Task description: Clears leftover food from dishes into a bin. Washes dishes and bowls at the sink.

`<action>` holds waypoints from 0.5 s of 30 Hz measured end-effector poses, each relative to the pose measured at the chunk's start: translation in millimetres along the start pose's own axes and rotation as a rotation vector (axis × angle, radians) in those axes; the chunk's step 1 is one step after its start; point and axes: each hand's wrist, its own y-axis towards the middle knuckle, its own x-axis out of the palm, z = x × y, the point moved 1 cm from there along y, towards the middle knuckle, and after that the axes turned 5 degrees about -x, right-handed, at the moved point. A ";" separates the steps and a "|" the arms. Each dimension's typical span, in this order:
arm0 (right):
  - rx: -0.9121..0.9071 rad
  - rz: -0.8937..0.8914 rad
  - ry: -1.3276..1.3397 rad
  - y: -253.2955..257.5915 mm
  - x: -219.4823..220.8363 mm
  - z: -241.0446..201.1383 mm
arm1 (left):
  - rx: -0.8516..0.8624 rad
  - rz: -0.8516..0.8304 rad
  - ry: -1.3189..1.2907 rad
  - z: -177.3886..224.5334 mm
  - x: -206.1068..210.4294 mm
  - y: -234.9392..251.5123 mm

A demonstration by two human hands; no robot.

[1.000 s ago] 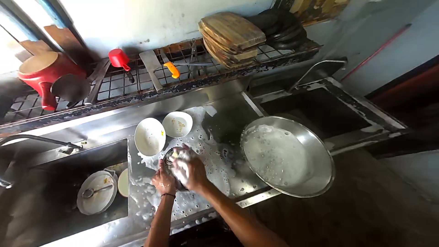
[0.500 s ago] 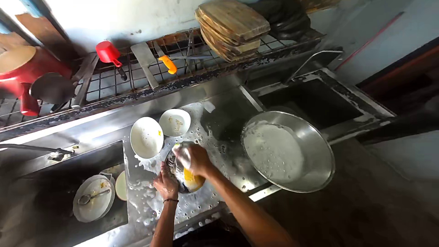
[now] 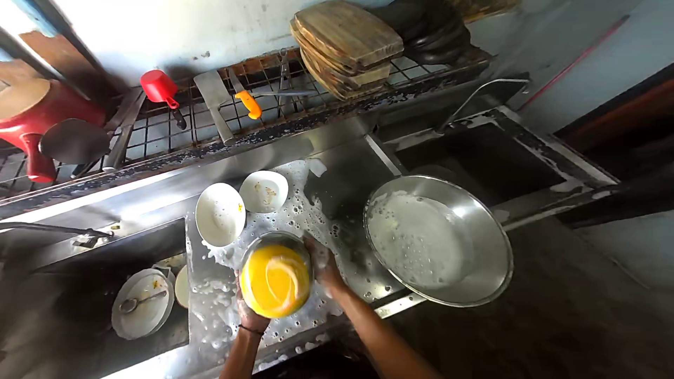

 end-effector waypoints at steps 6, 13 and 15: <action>-0.036 -0.162 -0.401 11.9 -10.5 -78.7 | -0.041 -0.014 0.390 37.6 33.0 8.0; -0.768 -0.552 -0.936 -70.7 24.0 -66.9 | -0.287 0.214 0.560 15.2 55.8 -44.2; -0.451 -0.891 -1.049 -83.7 14.9 -64.7 | -0.307 0.243 0.604 -0.1 35.7 -45.5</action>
